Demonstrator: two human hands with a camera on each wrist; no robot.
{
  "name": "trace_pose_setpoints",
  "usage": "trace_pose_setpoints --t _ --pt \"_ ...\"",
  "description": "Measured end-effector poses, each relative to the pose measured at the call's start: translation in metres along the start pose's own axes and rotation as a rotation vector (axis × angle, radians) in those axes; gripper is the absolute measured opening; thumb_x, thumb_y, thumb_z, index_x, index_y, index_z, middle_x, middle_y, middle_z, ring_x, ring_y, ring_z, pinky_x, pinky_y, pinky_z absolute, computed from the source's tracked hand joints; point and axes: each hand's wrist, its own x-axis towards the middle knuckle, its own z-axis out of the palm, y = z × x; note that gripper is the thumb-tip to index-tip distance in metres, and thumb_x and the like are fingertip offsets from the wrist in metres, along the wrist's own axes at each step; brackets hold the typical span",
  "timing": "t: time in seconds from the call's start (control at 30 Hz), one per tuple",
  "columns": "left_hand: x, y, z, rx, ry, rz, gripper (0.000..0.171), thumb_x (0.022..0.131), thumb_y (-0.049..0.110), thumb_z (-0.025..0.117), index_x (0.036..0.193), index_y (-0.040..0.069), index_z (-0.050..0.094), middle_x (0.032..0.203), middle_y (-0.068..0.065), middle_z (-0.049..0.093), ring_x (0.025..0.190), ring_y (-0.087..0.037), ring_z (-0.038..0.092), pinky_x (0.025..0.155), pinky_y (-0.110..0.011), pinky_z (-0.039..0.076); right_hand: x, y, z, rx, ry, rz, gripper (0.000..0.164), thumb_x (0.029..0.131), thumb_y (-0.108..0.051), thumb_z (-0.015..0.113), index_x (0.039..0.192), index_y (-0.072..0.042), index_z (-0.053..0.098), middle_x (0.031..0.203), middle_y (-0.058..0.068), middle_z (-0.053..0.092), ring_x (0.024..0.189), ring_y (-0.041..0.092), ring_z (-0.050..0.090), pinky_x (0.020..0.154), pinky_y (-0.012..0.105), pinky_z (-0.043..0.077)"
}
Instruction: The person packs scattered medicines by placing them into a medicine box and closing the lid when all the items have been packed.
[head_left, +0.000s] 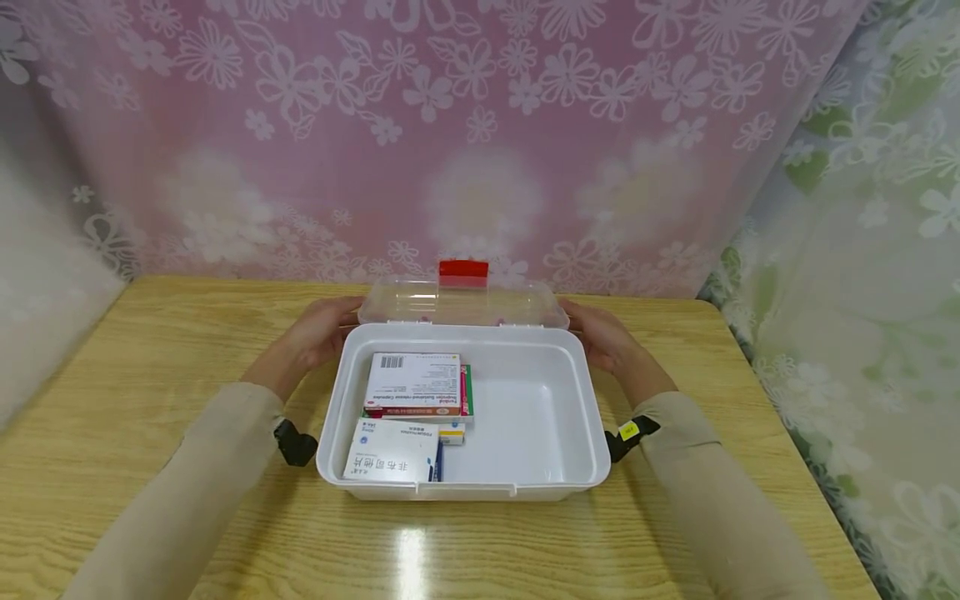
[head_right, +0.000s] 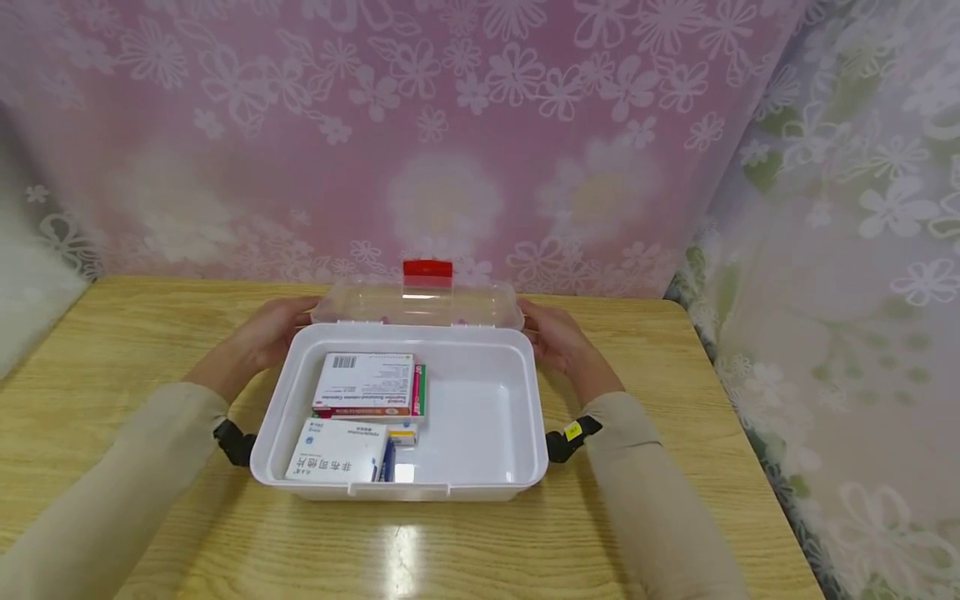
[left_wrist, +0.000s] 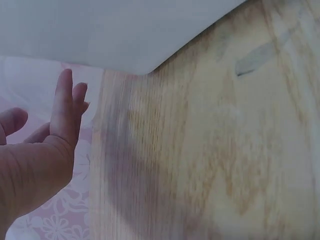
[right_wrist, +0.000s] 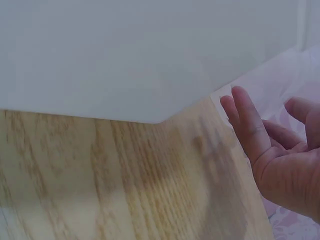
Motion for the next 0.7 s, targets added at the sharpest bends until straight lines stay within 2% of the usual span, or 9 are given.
trace_pose_setpoints --t 0.2,0.3,0.4,0.47,0.53,0.7 --pt "-0.001 0.001 0.004 -0.009 0.006 0.062 0.054 0.101 0.026 0.049 0.144 -0.004 0.035 0.123 -0.014 0.057 0.088 -0.016 0.066 0.076 -0.027 0.054 0.000 -0.004 0.000 0.045 -0.011 -0.043 0.041 0.100 -0.029 0.052 0.123 0.005 0.053 0.101 0.006 0.063 0.075 0.015 0.066 0.068 0.029 0.055" --pt "-0.003 0.003 0.005 -0.010 0.008 0.088 0.054 0.102 0.026 0.047 0.147 0.000 0.033 0.127 -0.015 0.054 0.093 -0.018 0.065 0.076 -0.028 0.054 -0.002 -0.007 0.002 0.054 -0.023 -0.054 0.044 0.101 -0.029 0.050 0.129 0.005 0.050 0.110 0.011 0.061 0.079 0.018 0.068 0.070 0.031 0.056" --pt "-0.004 0.004 0.007 -0.018 0.018 0.122 0.055 0.101 0.026 0.047 0.149 0.004 0.030 0.127 -0.012 0.054 0.097 -0.019 0.064 0.077 -0.028 0.053 -0.005 -0.011 0.003 0.050 -0.057 -0.096 0.049 0.102 -0.027 0.046 0.141 0.003 0.039 0.129 0.018 0.052 0.093 0.021 0.068 0.077 0.033 0.054" --pt "-0.005 0.005 0.009 -0.034 0.023 0.158 0.055 0.101 0.024 0.048 0.149 0.005 0.030 0.125 -0.011 0.056 0.098 -0.019 0.064 0.077 -0.027 0.053 -0.007 -0.013 0.004 0.064 -0.076 -0.129 0.050 0.103 -0.025 0.043 0.144 0.002 0.035 0.135 0.020 0.046 0.101 0.022 0.065 0.080 0.034 0.053" --pt "-0.006 0.006 0.010 -0.052 0.016 0.194 0.054 0.101 0.022 0.048 0.150 0.007 0.030 0.124 -0.011 0.057 0.098 -0.019 0.064 0.077 -0.028 0.053 -0.009 -0.015 0.005 0.073 -0.086 -0.165 0.050 0.103 -0.023 0.043 0.146 0.000 0.032 0.134 0.016 0.047 0.104 0.021 0.064 0.081 0.033 0.053" --pt "-0.007 0.009 0.012 -0.076 -0.008 0.287 0.050 0.101 0.017 0.047 0.148 0.006 0.034 0.123 -0.012 0.060 0.097 -0.018 0.065 0.078 -0.030 0.054 -0.012 -0.021 0.008 0.122 -0.090 -0.251 0.049 0.103 -0.018 0.043 0.147 0.000 0.032 0.117 0.005 0.059 0.095 0.017 0.067 0.076 0.030 0.054"
